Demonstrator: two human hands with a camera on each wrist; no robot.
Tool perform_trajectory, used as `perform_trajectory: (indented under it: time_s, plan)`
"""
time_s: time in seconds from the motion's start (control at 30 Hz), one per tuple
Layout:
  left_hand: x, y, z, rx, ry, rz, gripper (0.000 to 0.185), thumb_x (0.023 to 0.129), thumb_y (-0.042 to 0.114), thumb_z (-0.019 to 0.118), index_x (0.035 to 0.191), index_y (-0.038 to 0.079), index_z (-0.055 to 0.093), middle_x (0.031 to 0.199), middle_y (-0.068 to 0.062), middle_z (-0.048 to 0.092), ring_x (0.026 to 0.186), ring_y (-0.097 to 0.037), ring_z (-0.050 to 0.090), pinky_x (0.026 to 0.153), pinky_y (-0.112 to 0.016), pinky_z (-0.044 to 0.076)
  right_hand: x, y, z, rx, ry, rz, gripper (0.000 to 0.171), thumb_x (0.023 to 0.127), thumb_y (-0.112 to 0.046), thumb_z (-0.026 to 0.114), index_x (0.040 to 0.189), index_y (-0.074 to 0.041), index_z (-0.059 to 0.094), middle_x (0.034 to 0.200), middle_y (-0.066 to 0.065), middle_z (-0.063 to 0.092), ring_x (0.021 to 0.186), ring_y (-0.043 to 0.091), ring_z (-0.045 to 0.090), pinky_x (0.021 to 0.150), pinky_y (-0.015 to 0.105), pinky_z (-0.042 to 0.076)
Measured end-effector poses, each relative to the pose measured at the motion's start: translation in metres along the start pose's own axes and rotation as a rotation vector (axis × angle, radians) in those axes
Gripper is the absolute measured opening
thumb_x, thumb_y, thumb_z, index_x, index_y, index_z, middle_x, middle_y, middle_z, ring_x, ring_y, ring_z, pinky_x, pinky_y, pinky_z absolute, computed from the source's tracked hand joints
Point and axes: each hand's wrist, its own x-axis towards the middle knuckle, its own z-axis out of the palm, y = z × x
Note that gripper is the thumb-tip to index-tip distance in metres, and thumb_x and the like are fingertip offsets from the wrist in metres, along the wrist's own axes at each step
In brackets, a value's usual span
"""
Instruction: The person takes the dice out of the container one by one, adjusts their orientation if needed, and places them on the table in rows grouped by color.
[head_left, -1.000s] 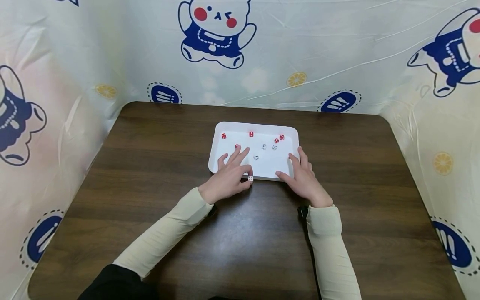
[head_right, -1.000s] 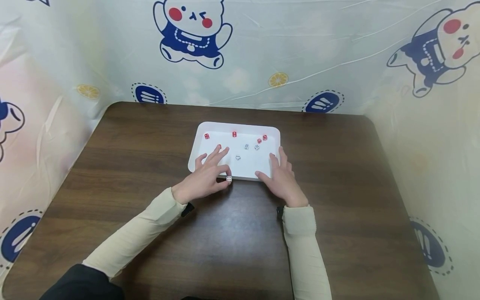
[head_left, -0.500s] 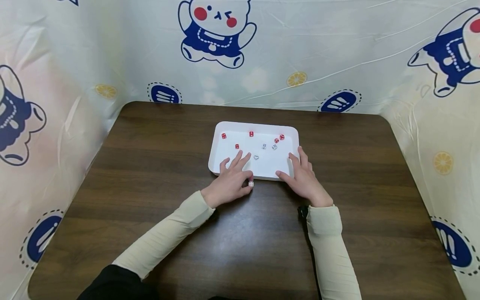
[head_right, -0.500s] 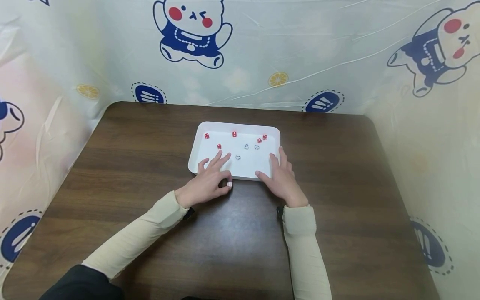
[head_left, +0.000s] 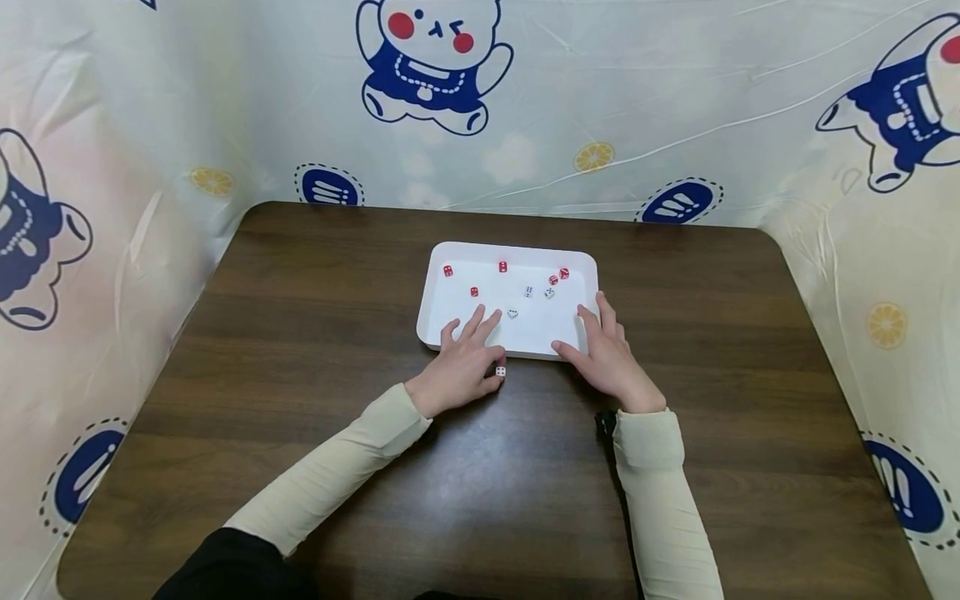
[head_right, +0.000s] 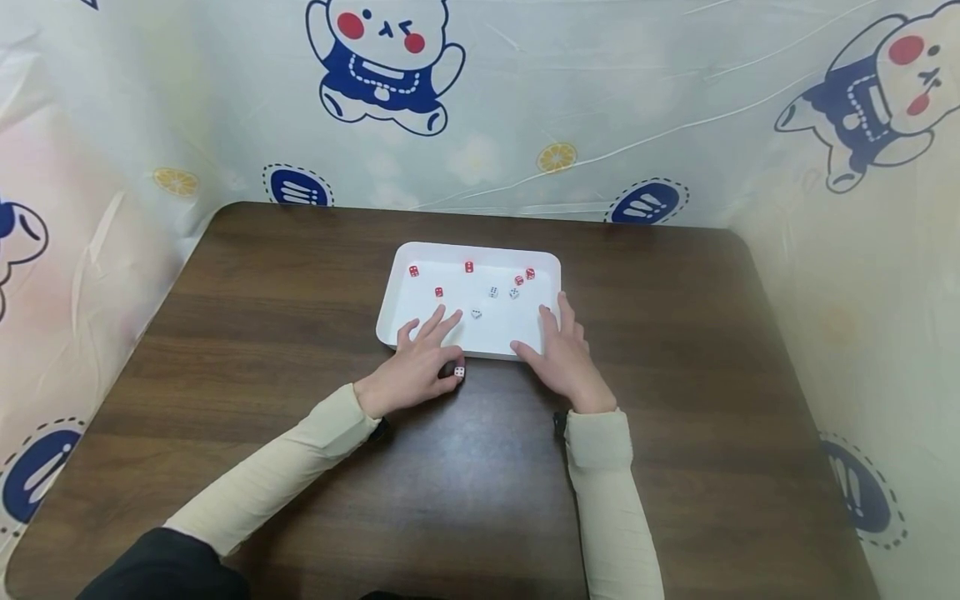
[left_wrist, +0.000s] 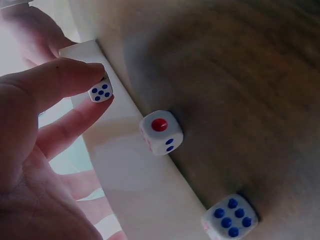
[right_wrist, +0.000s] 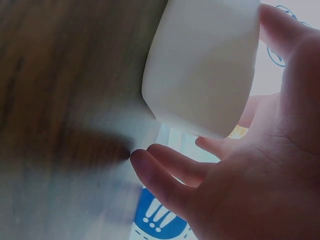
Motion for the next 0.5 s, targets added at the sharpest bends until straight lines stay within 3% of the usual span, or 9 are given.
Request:
perform_trajectory:
  time_s: [0.5]
  plan:
    - [-0.0002, -0.0018, 0.0053, 0.043, 0.011, 0.005, 0.006, 0.090, 0.022, 0.064, 0.085, 0.020, 0.066, 0.156, -0.018, 0.030, 0.148, -0.041, 0.016, 0.107, -0.067, 0.020, 0.0008, 0.0010, 0.0004, 0.000, 0.006, -0.010, 0.082, 0.092, -0.051, 0.057, 0.152, -0.006, 0.024, 0.163, 0.012, -0.013, 0.143, 0.045, 0.013, 0.110, 0.066, 0.023]
